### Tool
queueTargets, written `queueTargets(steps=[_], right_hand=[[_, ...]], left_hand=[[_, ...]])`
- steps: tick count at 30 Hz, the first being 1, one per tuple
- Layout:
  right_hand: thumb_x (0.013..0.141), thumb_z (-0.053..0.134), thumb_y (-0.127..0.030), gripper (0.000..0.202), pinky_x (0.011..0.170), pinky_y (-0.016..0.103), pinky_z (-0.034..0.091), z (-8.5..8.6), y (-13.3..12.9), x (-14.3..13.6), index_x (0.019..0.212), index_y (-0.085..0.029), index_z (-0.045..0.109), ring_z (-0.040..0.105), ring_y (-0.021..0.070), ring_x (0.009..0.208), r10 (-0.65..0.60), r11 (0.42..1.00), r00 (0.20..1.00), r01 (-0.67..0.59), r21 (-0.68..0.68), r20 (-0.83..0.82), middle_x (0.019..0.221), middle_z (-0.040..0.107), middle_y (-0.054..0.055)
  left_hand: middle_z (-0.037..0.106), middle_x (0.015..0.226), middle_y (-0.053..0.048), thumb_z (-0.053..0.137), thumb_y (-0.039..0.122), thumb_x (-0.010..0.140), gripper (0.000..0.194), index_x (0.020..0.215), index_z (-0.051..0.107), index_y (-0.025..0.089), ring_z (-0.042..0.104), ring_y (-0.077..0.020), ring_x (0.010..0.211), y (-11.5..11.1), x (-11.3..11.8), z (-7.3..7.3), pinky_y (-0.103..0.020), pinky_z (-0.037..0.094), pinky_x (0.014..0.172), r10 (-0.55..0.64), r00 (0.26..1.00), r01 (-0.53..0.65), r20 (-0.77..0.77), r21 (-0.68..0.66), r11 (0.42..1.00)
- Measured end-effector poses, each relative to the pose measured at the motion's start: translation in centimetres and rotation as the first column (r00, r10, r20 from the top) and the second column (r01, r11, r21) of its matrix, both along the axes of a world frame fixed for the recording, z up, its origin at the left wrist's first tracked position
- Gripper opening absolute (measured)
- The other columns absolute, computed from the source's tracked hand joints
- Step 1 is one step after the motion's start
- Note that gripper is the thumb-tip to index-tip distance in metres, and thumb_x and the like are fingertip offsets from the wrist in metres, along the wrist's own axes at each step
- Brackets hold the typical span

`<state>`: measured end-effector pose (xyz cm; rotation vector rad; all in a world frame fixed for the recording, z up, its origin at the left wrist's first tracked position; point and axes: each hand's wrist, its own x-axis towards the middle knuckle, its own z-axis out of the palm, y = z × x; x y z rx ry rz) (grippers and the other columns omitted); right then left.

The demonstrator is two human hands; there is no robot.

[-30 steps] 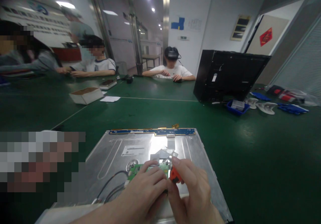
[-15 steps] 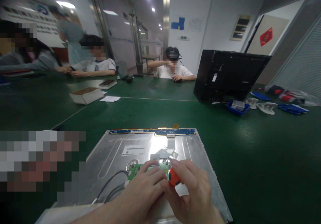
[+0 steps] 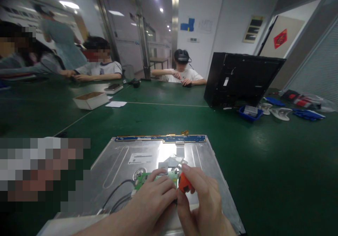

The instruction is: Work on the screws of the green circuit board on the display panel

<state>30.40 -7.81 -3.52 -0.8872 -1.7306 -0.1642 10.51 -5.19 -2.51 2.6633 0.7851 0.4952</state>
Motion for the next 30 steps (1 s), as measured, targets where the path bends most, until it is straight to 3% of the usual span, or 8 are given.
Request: queueTargets(steps=[5, 14, 22, 30], right_hand=[[0.095, 0.067, -0.025, 0.048, 0.067, 0.034, 0.067, -0.4, 0.0, -0.6, 0.142, -0.023, 0.057, 0.074, 0.0217, 0.083, -0.070, 0.996, 0.997, 0.072, 0.046, -0.034, 0.109, 0.074, 0.012], [0.099, 0.062, -0.023, 0.045, 0.062, 0.032, 0.066, 1.4, 0.4, -1.3, 0.143, -0.024, 0.055, 0.074, 0.0202, 0.074, -0.087, 0.990, 0.996, 0.089, 0.106, -0.019, 0.095, 0.075, 0.007], [0.096, 0.063, -0.020, 0.050, 0.066, 0.033, 0.066, 0.1, -0.1, 0.1, 0.146, -0.020, 0.054, 0.072, 0.0199, 0.078, 0.080, 0.995, 0.996, -0.082, -0.060, -0.039, 0.105, 0.073, 0.012], [0.096, 0.067, -0.023, 0.051, 0.065, 0.030, 0.067, -0.3, 0.0, 0.2, 0.146, -0.019, 0.056, 0.073, 0.0195, 0.079, 0.012, 1.000, 1.000, -0.012, 0.017, -0.006, 0.105, 0.072, 0.012]], left_hand=[[0.073, 0.105, -0.005, 0.064, 0.016, 0.085, 0.019, 0.104, 0.064, 0.022, 0.066, -0.0263, 0.101, 0.0, 0.0, 0.2, -0.053, 0.032, 0.117, -0.001, 1.000, 0.001, -0.015, 0.020, 1.000], [0.073, 0.105, -0.006, 0.065, 0.016, 0.084, 0.018, 0.102, 0.065, 0.020, 0.066, -0.0263, 0.101, -0.1, 0.1, -0.3, -0.051, 0.031, 0.117, 0.001, 1.000, -0.001, 0.010, 0.032, 0.999], [0.073, 0.105, -0.006, 0.065, 0.016, 0.083, 0.025, 0.108, 0.065, 0.021, 0.065, -0.0266, 0.099, 0.0, 0.0, -0.2, -0.053, 0.034, 0.114, -0.007, 1.000, 0.007, 0.009, 0.016, 1.000], [0.073, 0.107, -0.004, 0.065, 0.016, 0.085, 0.024, 0.108, 0.064, 0.022, 0.066, -0.0254, 0.100, 0.0, 0.0, -0.2, -0.052, 0.032, 0.115, 0.001, 1.000, -0.001, -0.012, 0.014, 1.000]])
